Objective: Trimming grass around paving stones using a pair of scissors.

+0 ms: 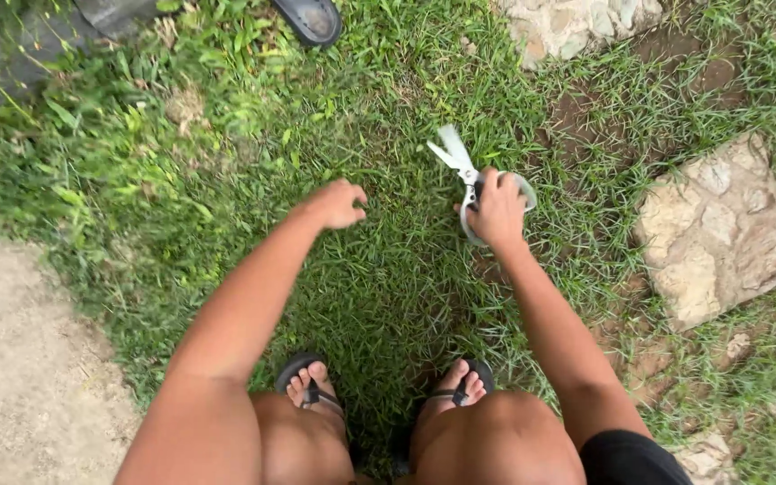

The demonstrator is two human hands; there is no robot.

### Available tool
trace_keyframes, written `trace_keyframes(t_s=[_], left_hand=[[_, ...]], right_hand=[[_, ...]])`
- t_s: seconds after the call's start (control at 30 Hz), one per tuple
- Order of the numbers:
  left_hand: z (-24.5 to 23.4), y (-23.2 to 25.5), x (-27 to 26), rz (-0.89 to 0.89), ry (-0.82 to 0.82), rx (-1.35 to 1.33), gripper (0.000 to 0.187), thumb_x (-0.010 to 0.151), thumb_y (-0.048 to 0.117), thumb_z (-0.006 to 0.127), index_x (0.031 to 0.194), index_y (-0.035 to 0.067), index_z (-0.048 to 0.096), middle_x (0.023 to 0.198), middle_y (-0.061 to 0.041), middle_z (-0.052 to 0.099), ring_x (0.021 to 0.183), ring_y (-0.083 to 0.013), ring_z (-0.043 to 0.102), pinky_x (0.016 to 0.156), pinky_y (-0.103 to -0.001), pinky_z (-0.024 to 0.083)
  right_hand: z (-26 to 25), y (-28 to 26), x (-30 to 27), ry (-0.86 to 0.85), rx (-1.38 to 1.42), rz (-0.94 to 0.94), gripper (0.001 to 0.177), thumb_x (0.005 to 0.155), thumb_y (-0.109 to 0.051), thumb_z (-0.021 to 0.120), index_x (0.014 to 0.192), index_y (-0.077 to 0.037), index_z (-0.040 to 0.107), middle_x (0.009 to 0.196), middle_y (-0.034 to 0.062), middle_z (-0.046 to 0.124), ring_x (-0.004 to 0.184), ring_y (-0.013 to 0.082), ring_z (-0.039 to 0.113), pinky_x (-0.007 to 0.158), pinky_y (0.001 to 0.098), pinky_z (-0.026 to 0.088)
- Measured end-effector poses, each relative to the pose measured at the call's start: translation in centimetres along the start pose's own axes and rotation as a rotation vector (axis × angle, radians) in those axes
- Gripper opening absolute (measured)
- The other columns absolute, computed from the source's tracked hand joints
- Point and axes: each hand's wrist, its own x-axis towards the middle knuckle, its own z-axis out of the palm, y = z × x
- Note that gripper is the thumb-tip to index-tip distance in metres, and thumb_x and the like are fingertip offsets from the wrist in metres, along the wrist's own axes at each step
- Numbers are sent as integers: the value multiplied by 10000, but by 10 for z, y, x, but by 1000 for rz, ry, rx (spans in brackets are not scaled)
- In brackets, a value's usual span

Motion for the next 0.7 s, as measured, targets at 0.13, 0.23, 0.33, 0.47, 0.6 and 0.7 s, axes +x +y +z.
trace_keyframes(t_s=[0.13, 0.23, 0.33, 0.47, 0.6, 0.7], left_hand=[[-17, -9, -8, -35, 87, -24, 446, 1007, 355, 604, 1431, 221, 573, 1524, -106, 448, 1423, -334, 444, 1190, -522, 372], [-18, -16, -11, -19, 160, -6, 466, 983, 365, 624, 1427, 231, 577, 1511, -89, 485, 1412, -312, 483, 1182, -487, 413], [-13, -25, -11, -31, 146, 11, 474, 987, 387, 618, 1432, 235, 564, 1498, -93, 489, 1416, -294, 479, 1185, -479, 402], [-13, -33, -12, -7, 181, 11, 443, 992, 371, 624, 1411, 231, 585, 1569, -105, 375, 1441, -325, 393, 1183, -504, 341], [-21, -30, -22, -72, 135, -45, 465, 1001, 373, 595, 1443, 234, 554, 1539, -79, 457, 1422, -301, 467, 1183, -490, 395], [-22, -37, -16, -76, 148, -58, 475, 995, 381, 609, 1444, 233, 556, 1538, -89, 450, 1418, -310, 464, 1179, -492, 395]], right_hand=[[-4, -7, 46, -173, -69, 112, 843, 773, -488, 884, 1319, -29, 433, 1238, 248, 494, 1194, 413, 503, 978, 586, 456], [4, -25, 68, -265, -89, 120, 859, 751, -500, 882, 1320, -55, 417, 1250, 235, 469, 1220, 395, 476, 974, 551, 475], [30, -22, 83, -250, 6, 117, 807, 794, -471, 856, 1321, -48, 415, 1256, 247, 484, 1191, 397, 526, 898, 523, 540], [76, 12, 91, -115, -18, -85, 686, 876, -351, 821, 1333, 9, 458, 1245, 304, 566, 1095, 443, 635, 924, 480, 564], [50, 24, 57, -27, 93, -103, 642, 921, -274, 766, 1450, -51, 476, 1243, 244, 606, 1079, 428, 654, 937, 502, 567], [13, 29, 38, 46, 49, 13, 719, 839, -311, 808, 1425, -59, 477, 1236, 233, 575, 1127, 380, 622, 923, 510, 562]])
